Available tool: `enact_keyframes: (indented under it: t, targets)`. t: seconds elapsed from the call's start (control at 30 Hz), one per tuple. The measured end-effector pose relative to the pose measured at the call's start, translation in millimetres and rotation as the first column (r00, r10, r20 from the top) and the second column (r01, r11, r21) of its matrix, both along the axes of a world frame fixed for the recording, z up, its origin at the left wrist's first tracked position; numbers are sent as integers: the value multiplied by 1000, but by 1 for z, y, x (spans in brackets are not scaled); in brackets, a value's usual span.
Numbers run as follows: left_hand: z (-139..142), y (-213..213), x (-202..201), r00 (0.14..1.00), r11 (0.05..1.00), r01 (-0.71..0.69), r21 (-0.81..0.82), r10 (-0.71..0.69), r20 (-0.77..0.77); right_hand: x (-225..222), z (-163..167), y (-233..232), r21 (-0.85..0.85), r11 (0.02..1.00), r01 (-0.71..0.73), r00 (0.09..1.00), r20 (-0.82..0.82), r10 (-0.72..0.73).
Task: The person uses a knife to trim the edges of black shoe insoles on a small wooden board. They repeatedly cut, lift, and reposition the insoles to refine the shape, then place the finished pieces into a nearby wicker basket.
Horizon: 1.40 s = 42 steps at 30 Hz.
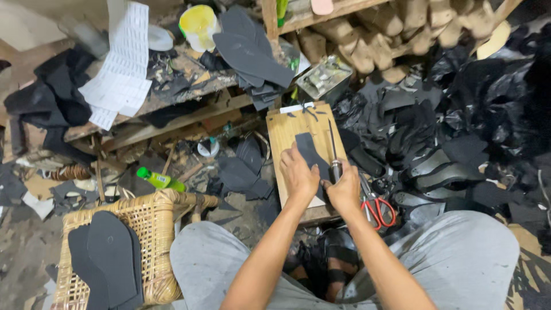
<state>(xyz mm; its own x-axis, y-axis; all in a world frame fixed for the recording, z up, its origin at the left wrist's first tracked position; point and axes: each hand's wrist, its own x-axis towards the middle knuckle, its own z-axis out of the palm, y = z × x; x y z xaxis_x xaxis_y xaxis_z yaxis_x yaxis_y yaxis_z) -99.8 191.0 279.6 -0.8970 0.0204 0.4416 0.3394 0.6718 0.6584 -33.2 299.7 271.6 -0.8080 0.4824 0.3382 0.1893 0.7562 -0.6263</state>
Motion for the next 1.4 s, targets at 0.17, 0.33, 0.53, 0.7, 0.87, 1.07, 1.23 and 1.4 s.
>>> enact_keyframes:
  t: [0.17, 0.33, 0.53, 0.7, 0.87, 1.07, 1.23, 1.4]
  targets:
    - [-20, -12, 4, 901, 886, 89, 456, -267, 343, 26, 0, -2, -283, 955, -93, 995, -65, 78]
    - [-23, -18, 12, 751, 501, 120, 857, -611, 252, 53, 21, 15, -907, 418, 57, 998, 69, 13]
    - [1, -31, 26, 891, 835, 155, 527, -349, 291, 78, 29, 33, -896, 444, 20, 999, 38, 33]
    - [3, -41, 51, 984, 991, 128, 39, -132, 119, 85, 29, 33, -393, 919, -25, 992, 107, 73]
    - [0, -25, 72, 978, 955, 185, -231, -202, -52, 82, 44, 12, -191, 977, 91, 947, 321, -25]
    - [-7, -18, 75, 959, 956, 261, -136, -242, 144, 77, 70, -15, 213, 975, -70, 933, 360, -11]
    - [-27, -17, 67, 969, 943, 249, -221, -241, 62, 63, 73, -28, 341, 927, -156, 945, 323, 40]
    - [-41, -14, 62, 968, 932, 252, -261, -242, 71, 52, 67, -32, 394, 892, -220, 939, 334, 83]
